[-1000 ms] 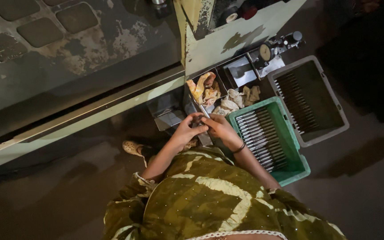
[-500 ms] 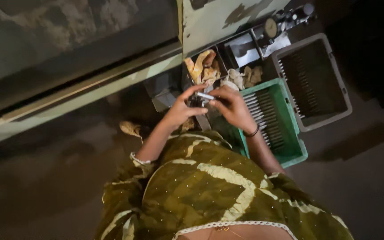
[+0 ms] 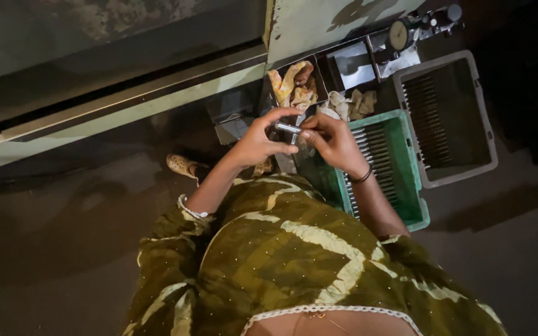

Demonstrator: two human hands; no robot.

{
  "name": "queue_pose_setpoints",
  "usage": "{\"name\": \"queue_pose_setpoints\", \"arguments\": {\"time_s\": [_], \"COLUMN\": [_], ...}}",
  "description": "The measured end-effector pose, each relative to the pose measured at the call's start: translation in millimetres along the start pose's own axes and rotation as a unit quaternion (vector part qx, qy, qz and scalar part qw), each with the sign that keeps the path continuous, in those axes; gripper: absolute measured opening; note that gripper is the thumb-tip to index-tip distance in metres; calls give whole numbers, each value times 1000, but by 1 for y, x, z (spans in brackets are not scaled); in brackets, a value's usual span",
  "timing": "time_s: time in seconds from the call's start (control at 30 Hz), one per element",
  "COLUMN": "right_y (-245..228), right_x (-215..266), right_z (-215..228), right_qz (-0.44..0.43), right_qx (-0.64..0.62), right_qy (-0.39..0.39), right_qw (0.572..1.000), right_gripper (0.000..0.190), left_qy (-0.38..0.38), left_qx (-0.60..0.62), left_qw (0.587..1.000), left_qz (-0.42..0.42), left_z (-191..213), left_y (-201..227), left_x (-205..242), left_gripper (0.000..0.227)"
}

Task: The person assembles small metal components by hand, inserting a cylindrical rod into a square metal piece. They repeatedly pick up parts from a green crate, assemble them, and place them back into the crate.

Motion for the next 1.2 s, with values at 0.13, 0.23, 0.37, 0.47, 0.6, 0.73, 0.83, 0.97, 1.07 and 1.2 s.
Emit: {"name": "queue_pose_setpoints", "arguments": {"time_s": [0.13, 0.23, 0.37, 0.47, 0.6, 0.73, 0.83, 0.97, 1.07, 1.2], "right_y": [7, 5, -3, -5, 4, 29, 40, 36, 34, 29], "right_x": [-2, -3, -6, -8, -11, -2, 3, 3, 1, -2], "right_z": [-4, -6, -2, -5, -12, -23, -23, -30, -36, -42], "right_qz": [-47, -64, -52, -29, 12, -7, 6, 30, -8, -49], "right_qx": [-27, -43, 23, 16, 18, -20, 45, 59, 27, 12], "right_qy": [-33, -50, -66, -83, -89, -91, -85, -93, -111, -114], "right_qw": [998, 996, 996, 996, 996, 996, 995, 993, 993, 992], "right_gripper": [12, 13, 20, 19, 26, 30, 39, 43, 37, 33], "left_qy": [7, 19, 29, 38, 44, 31, 7, -1, -24, -61], "left_qx": [-38, -67, -87, -114, -119, -151, -127, -154, -154, -159], "left_qw": [999, 997, 995, 992, 990, 985, 989, 985, 984, 981], "left_qz": [-5, -26, -24, -44, -62, -78, -81, -78, -80, -91], "left_z": [0, 0, -1, -2, -3, -2, -2, -1, 0, 2], "left_y": [1, 7, 13, 20, 28, 34, 36, 35, 32, 32], "left_x": [4, 7, 6, 6, 9, 16, 19, 21, 19, 16], "left_gripper": [73, 73, 73, 73, 71, 67, 63, 58, 58, 60]}}
Point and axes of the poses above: each hand's wrist, its own x-axis away from the middle knuckle, its own z-axis out of the back of the hand, y = z × x, the point moved 8 cm from there along -x, towards the middle knuckle, and after that the axes turned 14 degrees about z, right-handed, at the moved point
